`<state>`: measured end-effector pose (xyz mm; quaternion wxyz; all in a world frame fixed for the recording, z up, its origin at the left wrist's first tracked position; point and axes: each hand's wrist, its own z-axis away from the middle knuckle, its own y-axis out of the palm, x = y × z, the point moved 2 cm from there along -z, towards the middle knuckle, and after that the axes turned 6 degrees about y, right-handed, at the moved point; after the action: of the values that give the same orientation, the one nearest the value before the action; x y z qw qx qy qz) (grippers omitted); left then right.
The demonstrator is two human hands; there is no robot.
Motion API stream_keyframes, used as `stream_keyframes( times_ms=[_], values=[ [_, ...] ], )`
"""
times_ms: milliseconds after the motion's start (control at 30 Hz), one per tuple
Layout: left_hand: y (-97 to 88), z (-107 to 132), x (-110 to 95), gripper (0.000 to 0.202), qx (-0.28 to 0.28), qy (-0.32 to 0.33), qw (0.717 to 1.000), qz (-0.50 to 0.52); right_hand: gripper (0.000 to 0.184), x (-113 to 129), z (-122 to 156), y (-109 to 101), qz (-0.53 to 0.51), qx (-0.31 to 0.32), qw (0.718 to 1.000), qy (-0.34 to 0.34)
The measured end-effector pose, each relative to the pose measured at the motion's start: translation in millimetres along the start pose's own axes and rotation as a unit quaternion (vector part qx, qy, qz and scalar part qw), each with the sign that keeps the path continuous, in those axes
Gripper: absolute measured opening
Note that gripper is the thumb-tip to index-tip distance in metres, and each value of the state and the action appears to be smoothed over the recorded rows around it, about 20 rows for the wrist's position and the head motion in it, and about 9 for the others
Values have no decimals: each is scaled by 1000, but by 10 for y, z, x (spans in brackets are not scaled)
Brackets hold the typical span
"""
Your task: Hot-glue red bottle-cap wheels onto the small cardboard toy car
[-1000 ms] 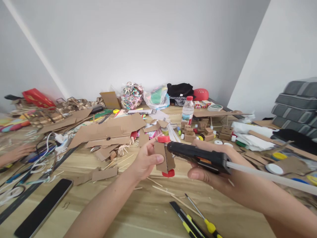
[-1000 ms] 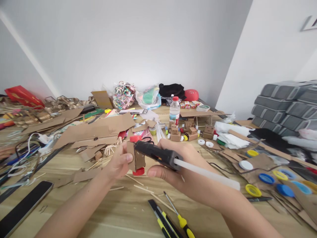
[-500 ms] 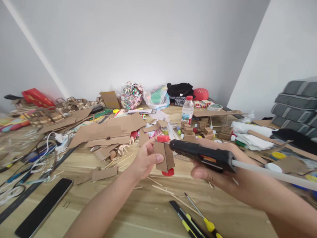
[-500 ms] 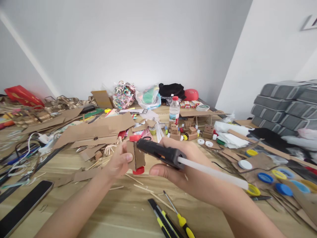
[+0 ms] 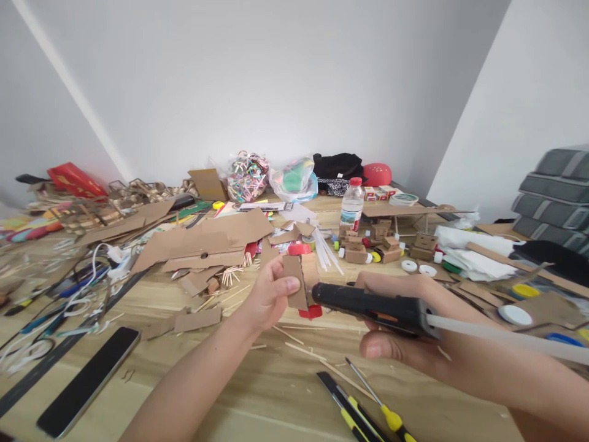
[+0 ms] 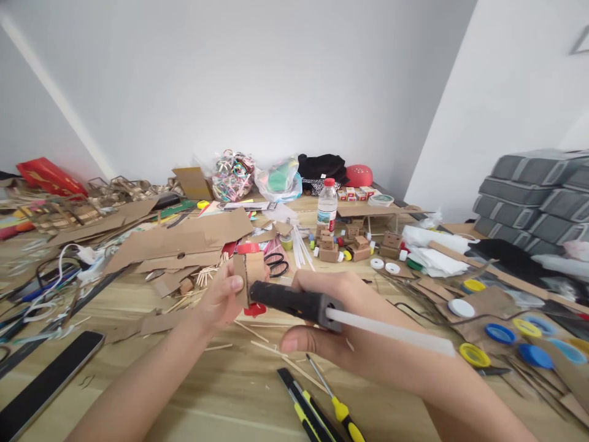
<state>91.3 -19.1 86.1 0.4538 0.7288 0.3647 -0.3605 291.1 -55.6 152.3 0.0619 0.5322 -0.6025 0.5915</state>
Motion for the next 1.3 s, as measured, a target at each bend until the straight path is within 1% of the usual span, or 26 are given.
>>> stream_keyframes(
  times_ms=[133, 233, 333, 433, 500, 567, 700, 767, 833, 1000, 1167, 1300],
  values=[
    [-6, -9, -8, 62, -1, 8, 1000, 4, 60, 14, -37, 5, -5, 0, 1000, -12],
    [-3, -22, -20, 63, -6, 21, 1000, 8, 63, 14, -29, 15, 6, 11, 1000, -25],
    [2, -30, -24, 63, -8, 16, 1000, 15, 64, 3, 8, 30, 21, 9, 999, -32],
    [2, -28, -32, 61, -15, 20, 999, 19, 61, -23, 25, 40, 22, -2, 999, -48],
    [5, -23, -38, 60, -20, 19, 999, 21, 58, -43, 23, 47, 20, 14, 998, -53],
    [10, -17, -44, 60, -24, 19, 999, 23, 58, -50, 16, 47, 15, 31, 999, -42],
    [17, -16, -49, 59, -30, 20, 999, 29, 64, -13, 3, 31, 9, 22, 1000, 5],
    [11, -21, -46, 58, -39, 13, 999, 35, 64, 18, -5, 38, 5, 32, 999, 16],
    [2, -27, -40, 58, -47, 7, 998, 44, 65, 36, -16, 51, -2, 44, 999, 20],
    [-19, -33, -10, 50, -50, -1, 996, 69, 65, -17, -36, 47, -2, 23, 1000, 5],
    [-30, -34, 5, 47, -62, -12, 992, 107, 58, -85, -45, -19, 23, 2, 1000, -3],
    [-32, -38, 0, 46, -60, -21, 989, 134, 63, -56, -88, -14, 4, 24, 1000, 19]
  ],
)
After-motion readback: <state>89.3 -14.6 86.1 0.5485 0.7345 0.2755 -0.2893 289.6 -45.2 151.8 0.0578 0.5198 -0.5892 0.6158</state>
